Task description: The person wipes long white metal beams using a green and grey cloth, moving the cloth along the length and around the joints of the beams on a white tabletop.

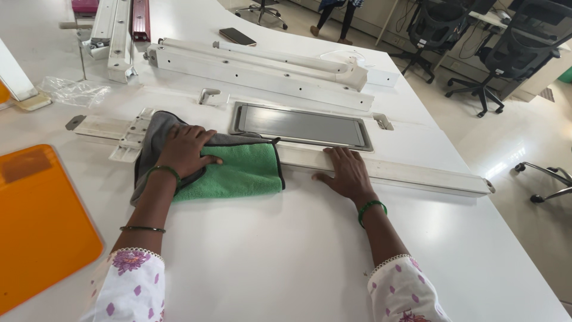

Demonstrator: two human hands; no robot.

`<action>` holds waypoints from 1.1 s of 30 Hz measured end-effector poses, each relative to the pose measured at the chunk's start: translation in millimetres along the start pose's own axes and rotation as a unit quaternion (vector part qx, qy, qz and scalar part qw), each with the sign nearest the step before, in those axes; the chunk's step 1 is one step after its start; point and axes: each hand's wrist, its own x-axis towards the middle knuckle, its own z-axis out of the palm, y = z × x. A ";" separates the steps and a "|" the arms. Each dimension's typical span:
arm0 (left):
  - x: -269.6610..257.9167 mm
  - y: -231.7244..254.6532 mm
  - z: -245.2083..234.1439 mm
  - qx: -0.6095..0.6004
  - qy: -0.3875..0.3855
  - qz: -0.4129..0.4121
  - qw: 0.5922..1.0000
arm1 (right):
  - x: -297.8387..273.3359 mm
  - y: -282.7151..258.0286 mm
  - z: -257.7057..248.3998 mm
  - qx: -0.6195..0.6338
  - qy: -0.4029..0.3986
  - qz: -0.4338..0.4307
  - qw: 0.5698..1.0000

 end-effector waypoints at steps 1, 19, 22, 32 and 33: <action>0.7 -0.2 -1.1 0.001 -0.002 0.005 1.000 | 0.5 -0.6 4.4 -0.008 -0.001 0.005 1.000; 19.8 -0.8 -31.3 -0.046 -0.100 -0.030 0.993 | 19.3 6.3 -2.5 0.025 -0.061 0.006 0.998; 23.0 -3.4 -27.8 -0.059 -0.089 -0.023 0.994 | 18.7 3.4 8.5 -0.045 0.026 -0.117 0.992; 23.2 54.5 -13.4 -0.061 0.034 0.115 0.991 | 22.8 15.3 25.9 -0.062 -0.020 -0.083 0.994; 29.8 78.3 -7.6 -0.042 0.045 0.150 0.987 | 23.0 18.4 28.5 -0.076 -0.047 -0.068 0.994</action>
